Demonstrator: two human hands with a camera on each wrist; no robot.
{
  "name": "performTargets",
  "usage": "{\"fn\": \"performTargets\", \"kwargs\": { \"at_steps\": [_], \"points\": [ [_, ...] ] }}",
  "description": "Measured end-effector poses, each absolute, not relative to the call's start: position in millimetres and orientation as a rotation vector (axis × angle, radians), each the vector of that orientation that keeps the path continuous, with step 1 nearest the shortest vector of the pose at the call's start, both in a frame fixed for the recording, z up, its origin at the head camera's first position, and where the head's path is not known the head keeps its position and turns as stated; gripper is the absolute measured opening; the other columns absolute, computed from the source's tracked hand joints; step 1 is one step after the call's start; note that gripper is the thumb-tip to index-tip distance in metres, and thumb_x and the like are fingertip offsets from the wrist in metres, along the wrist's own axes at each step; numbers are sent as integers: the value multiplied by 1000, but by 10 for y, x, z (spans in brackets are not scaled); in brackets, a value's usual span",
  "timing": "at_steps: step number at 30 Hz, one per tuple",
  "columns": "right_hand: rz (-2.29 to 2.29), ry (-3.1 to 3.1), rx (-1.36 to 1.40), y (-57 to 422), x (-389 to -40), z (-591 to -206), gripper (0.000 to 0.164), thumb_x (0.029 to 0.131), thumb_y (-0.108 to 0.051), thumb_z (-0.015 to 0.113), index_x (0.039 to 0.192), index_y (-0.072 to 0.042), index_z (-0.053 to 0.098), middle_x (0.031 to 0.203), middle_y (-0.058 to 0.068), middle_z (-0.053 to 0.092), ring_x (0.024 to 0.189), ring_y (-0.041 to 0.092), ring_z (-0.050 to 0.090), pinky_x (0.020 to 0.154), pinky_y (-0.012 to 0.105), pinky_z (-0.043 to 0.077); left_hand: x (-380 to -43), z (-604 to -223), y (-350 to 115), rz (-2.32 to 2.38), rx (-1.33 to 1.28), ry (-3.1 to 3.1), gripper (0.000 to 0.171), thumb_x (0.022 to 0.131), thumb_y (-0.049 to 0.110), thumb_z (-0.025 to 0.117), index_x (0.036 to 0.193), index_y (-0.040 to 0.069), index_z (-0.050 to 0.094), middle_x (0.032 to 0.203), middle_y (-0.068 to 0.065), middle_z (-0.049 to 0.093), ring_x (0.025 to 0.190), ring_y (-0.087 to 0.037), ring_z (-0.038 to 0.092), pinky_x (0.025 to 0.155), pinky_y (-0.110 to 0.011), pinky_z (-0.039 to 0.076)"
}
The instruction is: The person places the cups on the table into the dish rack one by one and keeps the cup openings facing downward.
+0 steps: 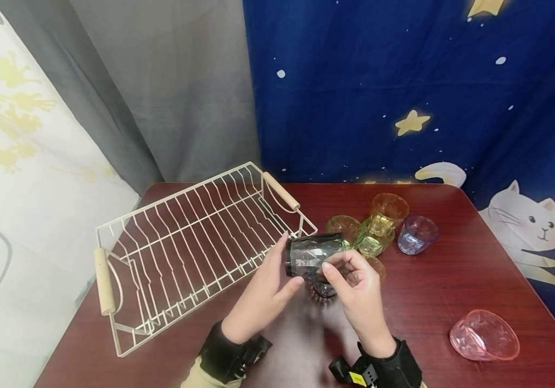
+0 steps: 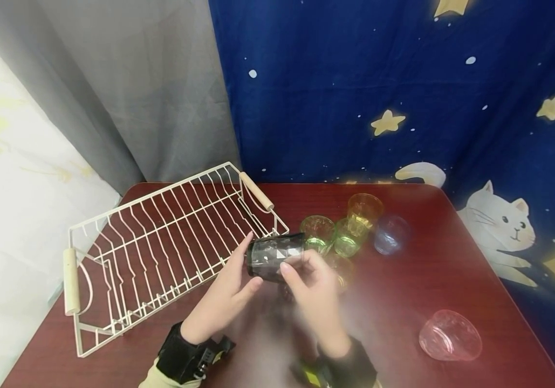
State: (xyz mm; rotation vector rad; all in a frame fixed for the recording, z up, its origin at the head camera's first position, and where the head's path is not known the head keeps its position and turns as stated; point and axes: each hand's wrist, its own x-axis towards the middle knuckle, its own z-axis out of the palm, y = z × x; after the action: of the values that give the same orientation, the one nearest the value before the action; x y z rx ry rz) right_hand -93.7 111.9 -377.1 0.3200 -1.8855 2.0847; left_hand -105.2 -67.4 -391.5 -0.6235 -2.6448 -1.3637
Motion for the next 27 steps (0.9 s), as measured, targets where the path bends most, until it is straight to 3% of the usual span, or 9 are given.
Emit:
{"fn": "performTargets", "kwargs": {
  "at_steps": [6, 14, 18, 23, 27],
  "points": [
    [2090, -1876, 338, 1107, -914, -3797, 4, 88, 9, 60, 92, 7, 58, 79, -5, 67, 73, 5, 65, 68, 18, 56, -1049, -3950, -628, -1466, -599, -2594, 76, 98, 54, 43, 156, 15, 13, 153, -13, 39, 142, -23, 39, 113, -47, 40],
    [2052, -1856, 383, 1101, -923, -3799, 6, 88, 10, 58, 94, 11, 57, 82, -4, 66, 74, 5, 65, 68, 17, 55, -1045, -3921, -599, -1590, -554, -2507, 69, 98, 37, 54, 155, 16, 19, 154, -8, 38, 142, -20, 37, 115, -48, 36],
    [2051, -1877, 367, 1104, -929, -3789, 5, 88, 9, 59, 93, 10, 57, 83, -5, 66, 74, 5, 64, 69, 17, 55, -1040, -3921, -591, -1649, -525, -2468, 66, 98, 27, 56, 154, 16, 23, 150, -7, 41, 137, -18, 43, 112, -42, 41],
    [2066, -1889, 350, 1104, -932, -3777, 4, 88, 10, 59, 91, 10, 56, 84, -6, 66, 76, 4, 65, 70, 17, 55, -1041, -3912, -597, -1667, -520, -2430, 65, 98, 23, 57, 153, 17, 25, 149, -8, 42, 133, -18, 47, 109, -37, 45],
    [2078, -1895, 355, 1113, -936, -3775, 5, 87, 10, 60, 90, 8, 57, 83, -7, 67, 76, 3, 65, 70, 17, 56, -1035, -3888, -618, -1653, -518, -2420, 65, 98, 24, 56, 154, 24, 24, 152, -5, 40, 134, -18, 46, 109, -39, 45]
  ]
}}
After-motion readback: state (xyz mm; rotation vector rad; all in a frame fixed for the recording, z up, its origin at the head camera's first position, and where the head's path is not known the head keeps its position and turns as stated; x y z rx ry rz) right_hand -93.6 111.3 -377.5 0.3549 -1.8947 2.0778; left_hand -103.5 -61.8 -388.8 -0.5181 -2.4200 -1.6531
